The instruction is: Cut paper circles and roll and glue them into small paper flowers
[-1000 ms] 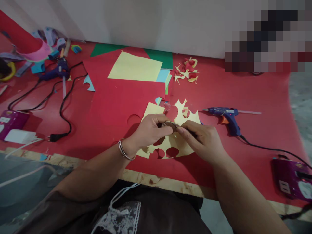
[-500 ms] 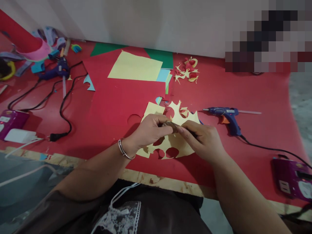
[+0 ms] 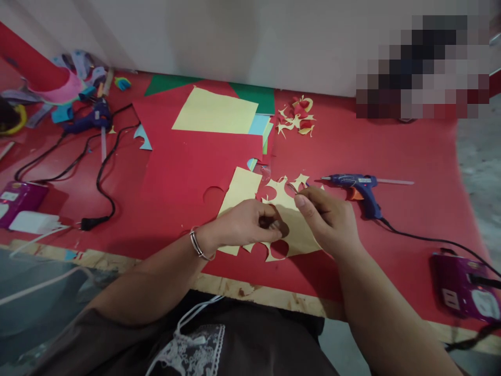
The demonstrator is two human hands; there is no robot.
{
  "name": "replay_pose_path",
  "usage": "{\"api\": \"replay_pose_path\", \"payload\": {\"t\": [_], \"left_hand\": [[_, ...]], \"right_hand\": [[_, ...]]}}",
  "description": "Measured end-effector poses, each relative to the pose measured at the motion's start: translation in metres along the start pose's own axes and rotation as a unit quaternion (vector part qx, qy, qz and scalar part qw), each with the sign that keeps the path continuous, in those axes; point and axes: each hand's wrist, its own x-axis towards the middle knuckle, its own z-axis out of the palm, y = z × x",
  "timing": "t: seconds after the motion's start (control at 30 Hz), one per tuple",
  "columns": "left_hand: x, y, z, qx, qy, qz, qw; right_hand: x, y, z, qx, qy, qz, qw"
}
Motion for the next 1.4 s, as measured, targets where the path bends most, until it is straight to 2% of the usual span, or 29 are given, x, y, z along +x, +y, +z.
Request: {"api": "replay_pose_path", "payload": {"t": [0.13,0.27,0.4,0.5,0.63,0.7,0.8,0.93,1.1,1.2,1.3,1.4], "left_hand": [[0.000,0.002,-0.002,0.010,0.011,0.000,1.000],[-0.003,0.006,-0.003,0.019,0.026,-0.018,0.999],[-0.005,0.007,-0.001,0.145,0.033,-0.024,0.989],[-0.001,0.012,-0.002,0.280,0.069,0.004,0.957],[0.017,0.024,-0.011,0.433,0.175,0.016,0.884],[0.031,0.028,-0.015,0.478,0.183,0.002,0.859],[0.054,0.029,-0.019,0.528,0.158,-0.019,0.834],[0.071,0.023,-0.022,0.500,0.148,-0.015,0.853],[0.061,0.027,-0.020,0.404,0.149,0.065,0.900],[0.048,0.029,-0.016,0.298,0.174,0.105,0.933],[0.040,0.020,-0.010,0.141,0.201,0.129,0.961],[0.041,0.004,-0.007,-0.034,0.241,0.151,0.958]], "right_hand": [[0.005,0.013,-0.004,0.022,0.061,0.050,0.997],[0.012,0.024,-0.006,-0.002,0.069,0.072,0.995],[0.014,0.030,-0.002,-0.020,0.058,0.090,0.994],[0.015,0.034,-0.001,-0.033,0.073,0.101,0.992],[0.017,0.037,-0.002,-0.048,0.098,0.110,0.988],[0.018,0.037,-0.002,-0.051,0.104,0.109,0.987],[0.019,0.036,-0.002,-0.048,0.105,0.115,0.987],[0.020,0.035,-0.003,-0.049,0.109,0.111,0.987],[0.019,0.033,-0.005,-0.040,0.147,0.109,0.982],[0.015,0.032,-0.005,-0.028,0.199,0.094,0.975],[0.011,0.030,-0.006,-0.015,0.265,0.073,0.961],[0.009,0.025,-0.008,-0.015,0.341,0.060,0.938]]}}
